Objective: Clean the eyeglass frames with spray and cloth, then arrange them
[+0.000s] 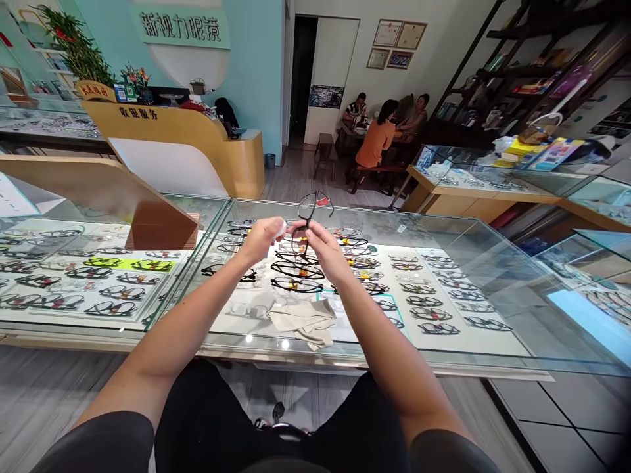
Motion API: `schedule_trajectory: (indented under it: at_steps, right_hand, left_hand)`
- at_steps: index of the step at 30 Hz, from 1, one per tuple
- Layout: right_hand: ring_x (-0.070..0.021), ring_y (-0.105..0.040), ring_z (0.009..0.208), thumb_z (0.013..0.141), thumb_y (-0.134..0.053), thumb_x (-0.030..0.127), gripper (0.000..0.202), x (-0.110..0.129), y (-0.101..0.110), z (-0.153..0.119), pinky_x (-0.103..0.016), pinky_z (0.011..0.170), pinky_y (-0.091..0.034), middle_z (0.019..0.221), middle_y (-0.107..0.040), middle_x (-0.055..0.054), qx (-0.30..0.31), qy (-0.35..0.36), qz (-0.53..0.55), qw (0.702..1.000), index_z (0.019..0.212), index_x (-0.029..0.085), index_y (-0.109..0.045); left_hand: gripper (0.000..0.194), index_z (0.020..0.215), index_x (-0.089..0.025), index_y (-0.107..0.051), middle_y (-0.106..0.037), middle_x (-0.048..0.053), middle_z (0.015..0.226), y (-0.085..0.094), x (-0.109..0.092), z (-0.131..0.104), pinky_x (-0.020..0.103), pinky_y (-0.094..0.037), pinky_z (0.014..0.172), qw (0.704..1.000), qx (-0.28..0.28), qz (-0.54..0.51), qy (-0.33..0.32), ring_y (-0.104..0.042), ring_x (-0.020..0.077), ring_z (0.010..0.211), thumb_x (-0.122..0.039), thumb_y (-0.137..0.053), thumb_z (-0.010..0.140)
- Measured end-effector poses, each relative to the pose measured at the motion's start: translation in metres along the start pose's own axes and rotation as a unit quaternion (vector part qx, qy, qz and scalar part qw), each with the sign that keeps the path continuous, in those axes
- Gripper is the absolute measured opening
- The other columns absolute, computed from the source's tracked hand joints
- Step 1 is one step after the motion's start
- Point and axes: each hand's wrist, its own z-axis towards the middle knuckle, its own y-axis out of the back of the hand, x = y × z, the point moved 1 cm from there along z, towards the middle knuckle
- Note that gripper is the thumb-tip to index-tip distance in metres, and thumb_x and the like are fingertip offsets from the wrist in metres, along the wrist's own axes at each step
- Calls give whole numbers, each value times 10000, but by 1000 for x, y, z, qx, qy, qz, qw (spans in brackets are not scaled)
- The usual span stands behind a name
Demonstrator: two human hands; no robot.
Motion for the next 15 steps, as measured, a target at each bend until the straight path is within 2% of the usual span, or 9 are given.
schedule_trajectory:
  at_steps: [3, 5, 7, 11, 15]
  right_hand:
    - [-275, -728, 1252, 1024, -709, 710, 486, -3, 2, 1, -424, 1121, -559, 1323, -808, -64, -12, -3, 0, 1000, 1265, 293, -775]
    - [-273, -730, 1264, 1024, -709, 706, 481, -4, 3, 2, -419, 1120, -561, 1332, -810, -64, -12, -3, -1, 1000, 1263, 293, -771]
    - [-270, -728, 1278, 1032, -696, 702, 485, -4, 4, 2, -415, 1118, -564, 1353, -809, -65, -13, -6, 6, 1000, 1290, 296, -758]
    - [-257, -727, 1257, 1038, -697, 679, 484, -2, 8, 3, -407, 1124, -562, 1361, -808, -66, -18, -10, 33, 999, 1337, 301, -741]
    - [-245, -726, 1246, 1052, -714, 623, 420, -2, 9, 3, -388, 1092, -556, 1342, -819, -60, -17, -4, 61, 998, 1322, 305, -759]
  left_hand:
    - [803, 633, -211, -537, -471, 7, 609, -5, 2, -5, 331, -264, 630, 995, 37, 82, -30, -400, 161, 621, -966, -545, 906]
    - [826, 632, -214, -537, -490, 14, 616, -6, 3, -4, 336, -302, 638, 998, 36, 55, -24, -422, 167, 621, -992, -520, 906]
    - [863, 646, -218, -573, -552, 36, 649, -1, 6, 0, 346, -389, 652, 1000, 9, -11, -4, -485, 179, 625, -1044, -492, 882]
    - [854, 712, -226, -639, -638, 68, 714, 30, 16, 17, 359, -527, 718, 988, -110, -95, 42, -619, 200, 679, -1037, -461, 911]
    - [684, 784, -221, -631, -704, 83, 793, 80, 39, 30, 336, -568, 776, 955, -270, -57, 105, -684, 204, 783, -810, -440, 1074]
